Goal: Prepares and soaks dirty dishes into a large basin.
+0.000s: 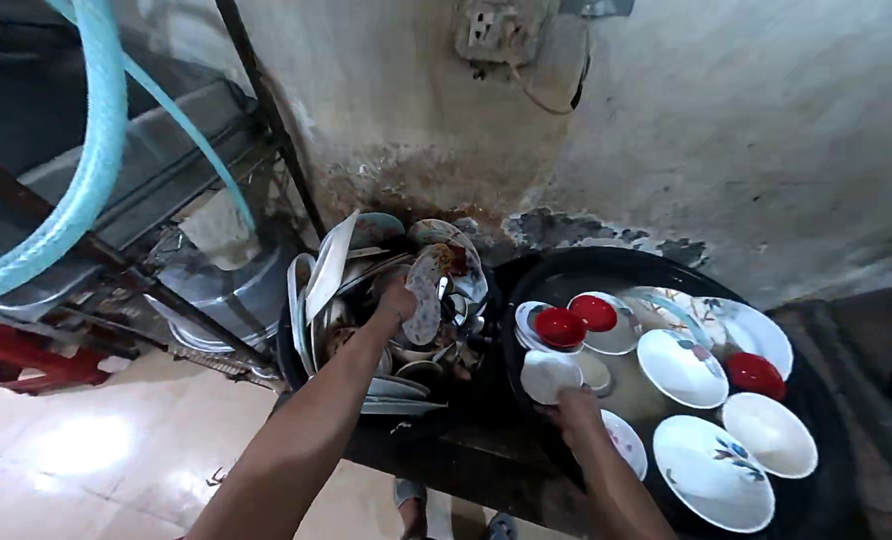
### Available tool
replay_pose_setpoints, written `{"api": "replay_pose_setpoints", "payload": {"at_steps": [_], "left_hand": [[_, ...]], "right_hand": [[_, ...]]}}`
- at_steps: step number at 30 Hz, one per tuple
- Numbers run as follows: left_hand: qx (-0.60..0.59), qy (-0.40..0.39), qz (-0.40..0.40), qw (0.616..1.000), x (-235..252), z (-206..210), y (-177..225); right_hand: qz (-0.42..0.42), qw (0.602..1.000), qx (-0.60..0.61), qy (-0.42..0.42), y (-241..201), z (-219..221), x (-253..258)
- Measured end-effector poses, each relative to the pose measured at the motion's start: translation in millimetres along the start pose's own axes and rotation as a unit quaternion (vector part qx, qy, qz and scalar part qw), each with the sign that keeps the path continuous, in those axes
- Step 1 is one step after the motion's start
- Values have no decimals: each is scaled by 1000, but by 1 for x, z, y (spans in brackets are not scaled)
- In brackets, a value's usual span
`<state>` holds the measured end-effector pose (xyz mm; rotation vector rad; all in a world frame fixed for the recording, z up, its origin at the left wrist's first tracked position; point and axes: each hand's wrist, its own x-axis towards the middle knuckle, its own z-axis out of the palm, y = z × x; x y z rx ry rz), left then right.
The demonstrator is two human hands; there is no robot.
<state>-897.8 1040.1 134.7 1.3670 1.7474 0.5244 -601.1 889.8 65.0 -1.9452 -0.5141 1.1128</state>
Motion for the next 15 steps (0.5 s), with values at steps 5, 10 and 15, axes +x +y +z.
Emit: {"api": "replay_pose_setpoints", "payload": {"at_steps": [5, 10, 15], "left_hand": [[115, 38, 38, 992, -6, 0, 25], [202, 32, 109, 973, -7, 0, 51], [271, 83, 134, 950, 1, 8, 60]], "right_hand": [[-46, 986, 120, -105, -86, 58, -30], [-219, 966, -115, -73, -166, 123, -62], [-315, 911, -266, -11, -182, 126, -77]]}}
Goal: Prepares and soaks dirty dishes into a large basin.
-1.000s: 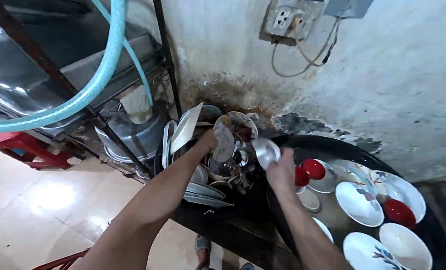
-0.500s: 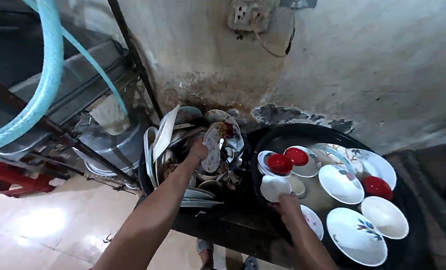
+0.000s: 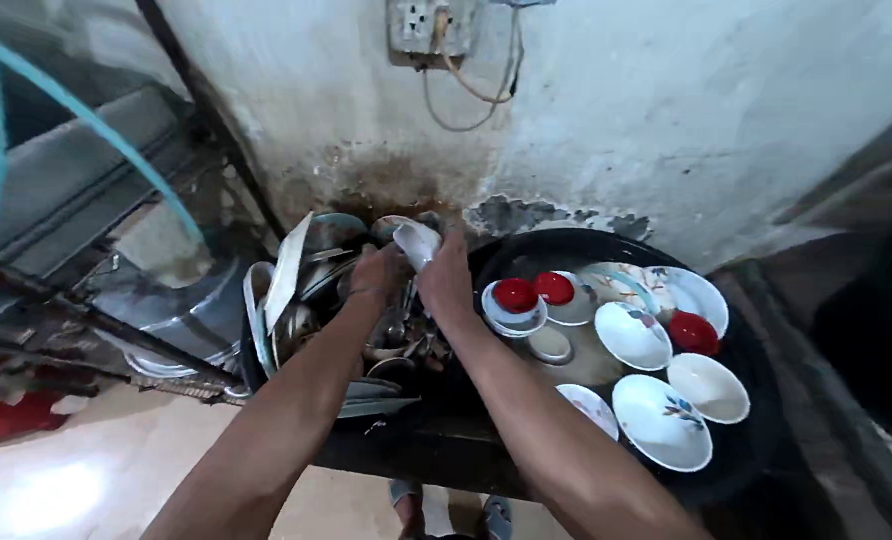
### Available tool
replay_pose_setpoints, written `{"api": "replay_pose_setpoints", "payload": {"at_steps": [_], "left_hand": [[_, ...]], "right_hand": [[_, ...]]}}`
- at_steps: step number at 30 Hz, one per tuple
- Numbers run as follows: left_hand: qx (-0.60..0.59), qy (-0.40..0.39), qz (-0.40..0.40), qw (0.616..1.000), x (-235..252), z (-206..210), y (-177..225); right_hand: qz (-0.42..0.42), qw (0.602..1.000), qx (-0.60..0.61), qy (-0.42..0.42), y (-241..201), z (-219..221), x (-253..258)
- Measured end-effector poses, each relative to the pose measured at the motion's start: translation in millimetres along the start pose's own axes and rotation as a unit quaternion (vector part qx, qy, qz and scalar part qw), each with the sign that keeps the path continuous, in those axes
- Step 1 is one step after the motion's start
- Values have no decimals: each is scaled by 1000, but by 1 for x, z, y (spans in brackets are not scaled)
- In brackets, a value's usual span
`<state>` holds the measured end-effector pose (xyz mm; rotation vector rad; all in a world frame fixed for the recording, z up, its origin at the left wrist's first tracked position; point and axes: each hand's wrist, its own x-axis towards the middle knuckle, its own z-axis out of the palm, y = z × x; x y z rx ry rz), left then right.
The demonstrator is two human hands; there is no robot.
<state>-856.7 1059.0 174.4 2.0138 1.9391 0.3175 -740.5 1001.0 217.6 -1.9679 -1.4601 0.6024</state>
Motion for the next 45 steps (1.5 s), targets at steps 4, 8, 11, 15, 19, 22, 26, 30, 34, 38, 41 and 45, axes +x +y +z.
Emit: {"api": "replay_pose_setpoints", "payload": {"at_steps": [4, 8, 11, 15, 19, 22, 26, 30, 34, 38, 41, 45], "left_hand": [[58, 52, 62, 995, -11, -12, 18], [50, 125, 124, 983, -34, 4, 74], [-8, 87, 155, 984, -52, 46, 129], [-61, -20, 170, 983, -67, 111, 191], [-179, -123, 171, 961, -71, 143, 205], [-182, -165, 200, 949, -52, 130, 172], [-13, -144, 59, 988, -25, 78, 66], [95, -171, -81, 977, -16, 55, -21], [76, -103, -9, 992, -5, 61, -39], [119, -126, 92, 981, 24, 70, -53], [142, -146, 111, 973, 39, 74, -65], [123, -157, 113, 973, 42, 74, -67]], "right_hand": [[26, 999, -36, 5, 101, -18, -49], [121, 990, -72, 23, 207, -18, -90], [103, 988, -104, 57, 243, -13, -104], [112, 984, -128, 50, 255, -14, -103], [164, 972, -164, 28, 254, -5, -96], [152, 975, -156, 37, 261, -2, -93], [259, 965, 21, -19, 273, -6, -81], [261, 918, 297, 8, 269, -1, -70], [245, 881, 405, -23, 186, 2, -43], [198, 921, 331, -58, 112, 21, -18], [174, 958, 212, -83, 62, 38, -6], [80, 995, 37, -41, 19, 42, 2]]}}
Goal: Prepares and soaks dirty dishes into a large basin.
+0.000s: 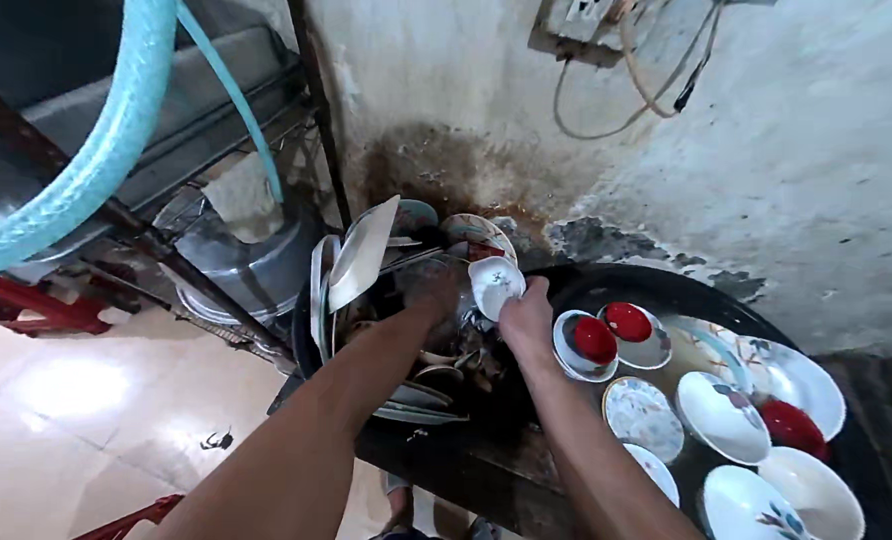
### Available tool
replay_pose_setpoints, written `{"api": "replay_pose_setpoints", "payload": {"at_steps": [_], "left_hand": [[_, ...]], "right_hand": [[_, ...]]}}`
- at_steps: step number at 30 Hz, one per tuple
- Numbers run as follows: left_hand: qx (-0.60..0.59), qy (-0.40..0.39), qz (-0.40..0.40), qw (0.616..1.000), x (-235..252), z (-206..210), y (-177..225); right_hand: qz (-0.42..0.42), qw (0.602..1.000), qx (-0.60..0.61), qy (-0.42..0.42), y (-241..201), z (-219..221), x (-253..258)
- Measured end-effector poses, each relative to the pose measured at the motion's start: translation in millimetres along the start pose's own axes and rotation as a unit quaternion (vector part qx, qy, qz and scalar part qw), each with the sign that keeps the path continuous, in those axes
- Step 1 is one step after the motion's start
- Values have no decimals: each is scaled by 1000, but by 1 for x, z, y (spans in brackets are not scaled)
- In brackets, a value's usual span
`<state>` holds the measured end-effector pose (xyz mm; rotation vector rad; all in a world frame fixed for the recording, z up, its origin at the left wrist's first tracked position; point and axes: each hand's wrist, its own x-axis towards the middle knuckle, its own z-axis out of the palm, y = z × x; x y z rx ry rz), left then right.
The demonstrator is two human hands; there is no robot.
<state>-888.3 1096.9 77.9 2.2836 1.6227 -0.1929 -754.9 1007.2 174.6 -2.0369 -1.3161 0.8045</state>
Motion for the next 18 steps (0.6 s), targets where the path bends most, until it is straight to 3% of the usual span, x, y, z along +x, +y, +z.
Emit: {"api": "replay_pose_setpoints", "payload": {"at_steps": [4, 7, 12, 15, 18], "left_hand": [[52, 13, 59, 997, -23, -21, 0], [22, -4, 52, 998, -51, -49, 11], [-78, 86, 31, 993, -69, -83, 21], [-159, 132, 30, 978, -76, -80, 51], [-198, 160, 23, 967, -72, -51, 109]], "right_hand": [[-65, 993, -79, 56, 25, -14, -13], [-32, 992, -102, 67, 75, -31, -33], [63, 980, -149, 119, 182, -56, -58], [130, 971, -163, 115, 226, -57, -66], [175, 963, -190, 81, 237, -55, -64]]}}
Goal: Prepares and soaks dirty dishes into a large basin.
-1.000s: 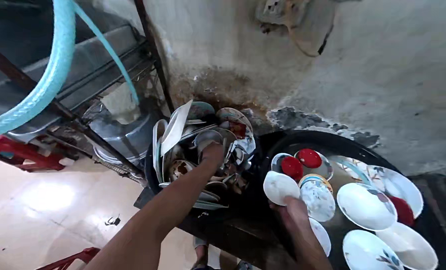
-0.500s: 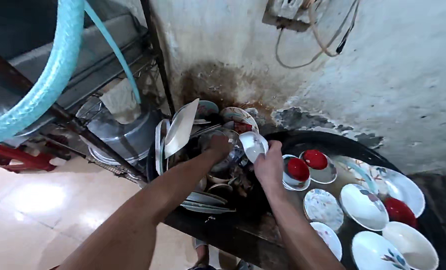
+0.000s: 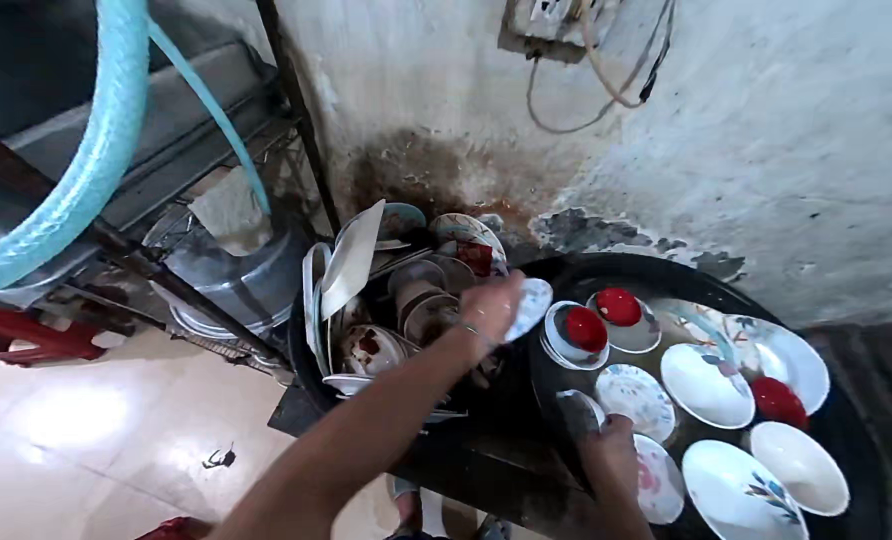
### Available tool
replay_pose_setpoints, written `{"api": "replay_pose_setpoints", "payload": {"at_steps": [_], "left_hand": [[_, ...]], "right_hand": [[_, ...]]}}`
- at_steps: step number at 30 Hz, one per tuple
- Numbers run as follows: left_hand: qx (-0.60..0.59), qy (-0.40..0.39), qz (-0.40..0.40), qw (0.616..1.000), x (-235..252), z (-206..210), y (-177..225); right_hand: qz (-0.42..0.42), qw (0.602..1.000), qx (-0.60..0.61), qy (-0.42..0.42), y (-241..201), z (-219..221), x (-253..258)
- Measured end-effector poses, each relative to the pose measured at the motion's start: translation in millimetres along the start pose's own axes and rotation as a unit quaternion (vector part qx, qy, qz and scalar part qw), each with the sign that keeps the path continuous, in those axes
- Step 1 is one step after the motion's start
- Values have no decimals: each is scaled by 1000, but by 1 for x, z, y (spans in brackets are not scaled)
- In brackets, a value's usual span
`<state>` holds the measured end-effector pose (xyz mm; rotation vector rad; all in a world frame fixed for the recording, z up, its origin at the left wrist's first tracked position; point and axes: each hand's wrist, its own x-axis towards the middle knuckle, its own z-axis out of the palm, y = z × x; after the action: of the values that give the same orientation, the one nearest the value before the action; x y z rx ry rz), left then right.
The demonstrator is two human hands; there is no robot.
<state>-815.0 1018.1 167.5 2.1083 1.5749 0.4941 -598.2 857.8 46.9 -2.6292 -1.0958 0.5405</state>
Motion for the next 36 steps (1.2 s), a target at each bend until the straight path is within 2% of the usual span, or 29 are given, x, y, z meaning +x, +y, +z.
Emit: {"api": "replay_pose_setpoints", "payload": {"at_steps": [2, 4, 6, 8, 10, 12, 16, 18, 21, 26, 28, 30, 33, 36], "left_hand": [[-21, -19, 19, 999, -1, 38, 31], [-70, -67, 74, 993, 1, 69, 59], [-93, -119, 165, 975, 7, 77, 76], [-35, -131, 204, 970, 14, 64, 75], [28, -111, 155, 981, 22, 42, 49], [94, -90, 63, 989, 33, 25, 4], [181, -124, -90, 972, 35, 20, -87], [216, -142, -104, 960, 34, 22, -100], [232, -145, -84, 958, 28, 28, -100], [230, -179, -49, 955, 14, 16, -76], [215, -172, -56, 960, 6, 1, -61], [232, -152, -44, 960, 4, -9, -57], [241, -135, -17, 961, 7, -15, -65], [257, -113, 48, 959, 6, -28, -51]], "right_hand": [[11, 1000, -7, -16, -3, 2, 3], [15, 999, -18, -36, -2, 3, 6], [18, 998, -19, -55, 0, 2, 10], [29, 997, 14, -67, 4, 4, 15], [42, 992, 95, -77, 14, 8, 23], [61, 965, 232, -103, 25, 10, 31], [145, 859, 464, -159, 7, -4, 25], [129, 833, 507, -179, -18, -15, 18], [85, 822, 524, -205, -72, -28, 4], [0, 836, 491, -246, -169, -30, -16], [-45, 883, 415, -215, -202, -31, -20], [-106, 940, 294, -139, -224, -40, -23], [-185, 969, 164, -21, -223, -59, -23], [-189, 976, 101, 37, -172, -60, -17]]}}
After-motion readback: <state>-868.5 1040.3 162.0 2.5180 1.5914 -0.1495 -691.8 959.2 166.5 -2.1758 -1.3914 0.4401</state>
